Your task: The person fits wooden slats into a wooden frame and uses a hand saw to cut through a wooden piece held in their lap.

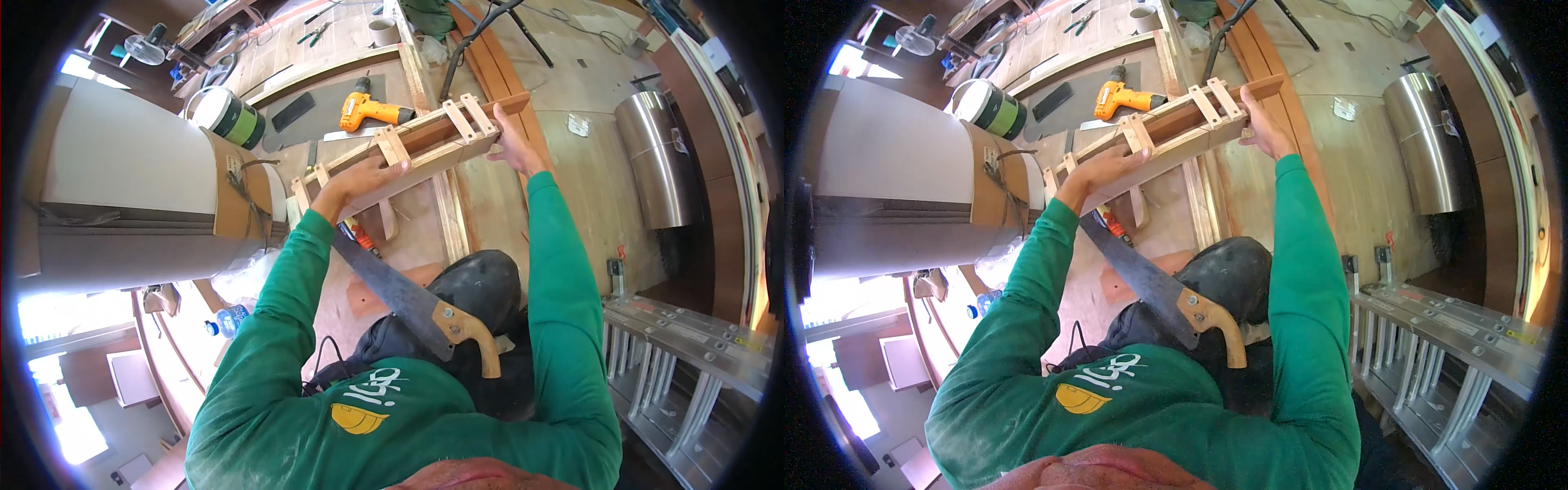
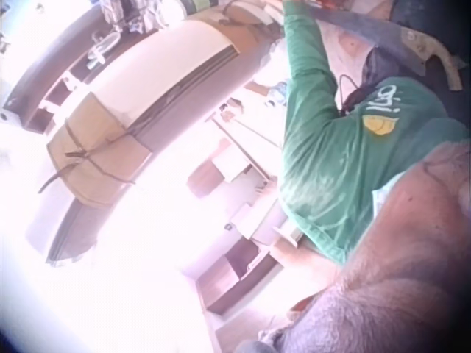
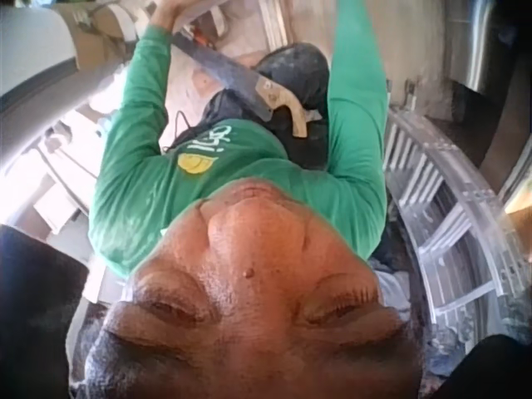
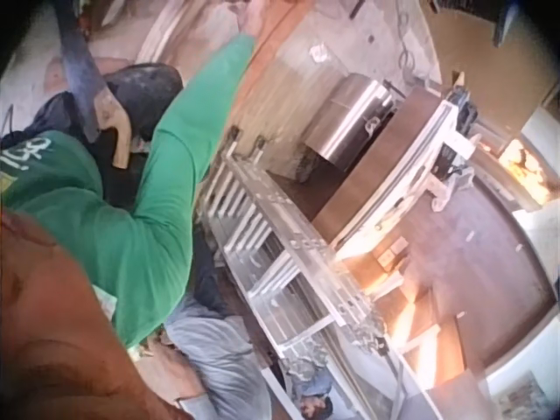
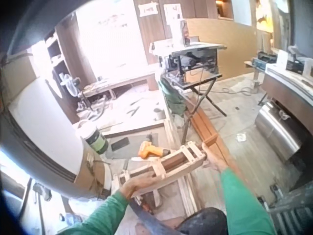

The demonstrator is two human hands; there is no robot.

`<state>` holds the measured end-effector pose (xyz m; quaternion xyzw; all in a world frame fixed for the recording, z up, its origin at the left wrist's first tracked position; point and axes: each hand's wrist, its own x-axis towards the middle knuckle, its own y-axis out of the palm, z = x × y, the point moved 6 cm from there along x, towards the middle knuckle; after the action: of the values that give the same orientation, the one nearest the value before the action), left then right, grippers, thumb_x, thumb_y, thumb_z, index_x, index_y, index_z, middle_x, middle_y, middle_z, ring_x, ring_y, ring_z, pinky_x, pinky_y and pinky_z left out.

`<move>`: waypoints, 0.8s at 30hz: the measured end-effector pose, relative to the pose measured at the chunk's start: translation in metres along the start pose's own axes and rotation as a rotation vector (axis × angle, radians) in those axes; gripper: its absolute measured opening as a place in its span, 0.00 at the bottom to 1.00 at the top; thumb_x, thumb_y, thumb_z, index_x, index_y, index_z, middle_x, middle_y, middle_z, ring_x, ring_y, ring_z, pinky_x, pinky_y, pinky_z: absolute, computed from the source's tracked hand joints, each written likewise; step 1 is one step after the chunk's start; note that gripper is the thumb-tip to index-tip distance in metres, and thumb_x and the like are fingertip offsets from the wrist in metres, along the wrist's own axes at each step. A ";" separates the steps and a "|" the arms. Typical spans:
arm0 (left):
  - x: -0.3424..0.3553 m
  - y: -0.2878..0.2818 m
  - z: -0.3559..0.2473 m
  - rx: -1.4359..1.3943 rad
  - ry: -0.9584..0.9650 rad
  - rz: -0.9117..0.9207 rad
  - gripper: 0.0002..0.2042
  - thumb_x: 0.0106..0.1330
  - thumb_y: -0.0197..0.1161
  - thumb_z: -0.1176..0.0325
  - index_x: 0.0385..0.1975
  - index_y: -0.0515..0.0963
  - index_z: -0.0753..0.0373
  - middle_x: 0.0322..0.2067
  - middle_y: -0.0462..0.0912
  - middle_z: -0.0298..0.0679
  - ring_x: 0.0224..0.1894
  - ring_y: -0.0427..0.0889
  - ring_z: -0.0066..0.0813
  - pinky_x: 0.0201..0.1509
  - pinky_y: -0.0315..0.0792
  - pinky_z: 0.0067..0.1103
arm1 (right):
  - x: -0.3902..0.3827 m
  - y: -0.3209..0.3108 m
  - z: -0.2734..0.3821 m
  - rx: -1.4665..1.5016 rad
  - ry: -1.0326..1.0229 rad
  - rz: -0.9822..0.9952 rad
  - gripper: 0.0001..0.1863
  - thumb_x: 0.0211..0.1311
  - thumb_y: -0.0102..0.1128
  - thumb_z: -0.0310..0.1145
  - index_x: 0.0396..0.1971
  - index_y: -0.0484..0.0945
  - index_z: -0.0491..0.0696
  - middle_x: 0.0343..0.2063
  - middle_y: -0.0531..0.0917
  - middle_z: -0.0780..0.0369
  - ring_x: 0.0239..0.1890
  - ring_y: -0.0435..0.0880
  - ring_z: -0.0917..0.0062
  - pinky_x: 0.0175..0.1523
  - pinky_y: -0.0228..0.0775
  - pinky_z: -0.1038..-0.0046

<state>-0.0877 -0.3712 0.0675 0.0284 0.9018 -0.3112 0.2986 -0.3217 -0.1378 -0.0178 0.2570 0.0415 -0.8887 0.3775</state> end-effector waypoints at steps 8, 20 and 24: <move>-0.001 0.007 0.000 -0.434 0.168 0.162 0.51 0.66 0.67 0.32 0.77 0.61 0.68 0.71 0.70 0.48 0.71 0.68 0.37 0.76 0.60 0.28 | 0.002 -0.027 -0.003 0.026 -0.168 0.063 0.25 0.81 0.50 0.49 0.69 0.75 0.53 0.67 0.76 0.65 0.72 0.68 0.73 0.73 0.61 0.51; -0.007 -0.014 0.023 -0.206 0.167 0.027 0.39 0.71 0.68 0.44 0.72 0.69 0.69 0.66 0.78 0.53 0.67 0.77 0.42 0.72 0.67 0.31 | -0.045 -0.078 0.032 -0.478 -0.602 -0.349 0.17 0.79 0.55 0.38 0.54 0.83 0.43 0.47 0.88 0.60 0.53 0.84 0.75 0.59 0.74 0.72; -0.060 -0.029 -0.005 -0.161 0.349 -0.260 0.34 0.73 0.68 0.51 0.70 0.71 0.71 0.67 0.78 0.54 0.69 0.78 0.45 0.74 0.68 0.32 | -0.153 -0.191 0.029 -0.482 -0.597 -0.701 0.18 0.80 0.53 0.39 0.58 0.82 0.44 0.51 0.87 0.59 0.55 0.84 0.72 0.59 0.76 0.70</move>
<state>-0.0481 -0.3841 0.1198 -0.0586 0.9577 -0.2645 0.0966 -0.3772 0.0897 0.0586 -0.1312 0.2191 -0.9616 0.1008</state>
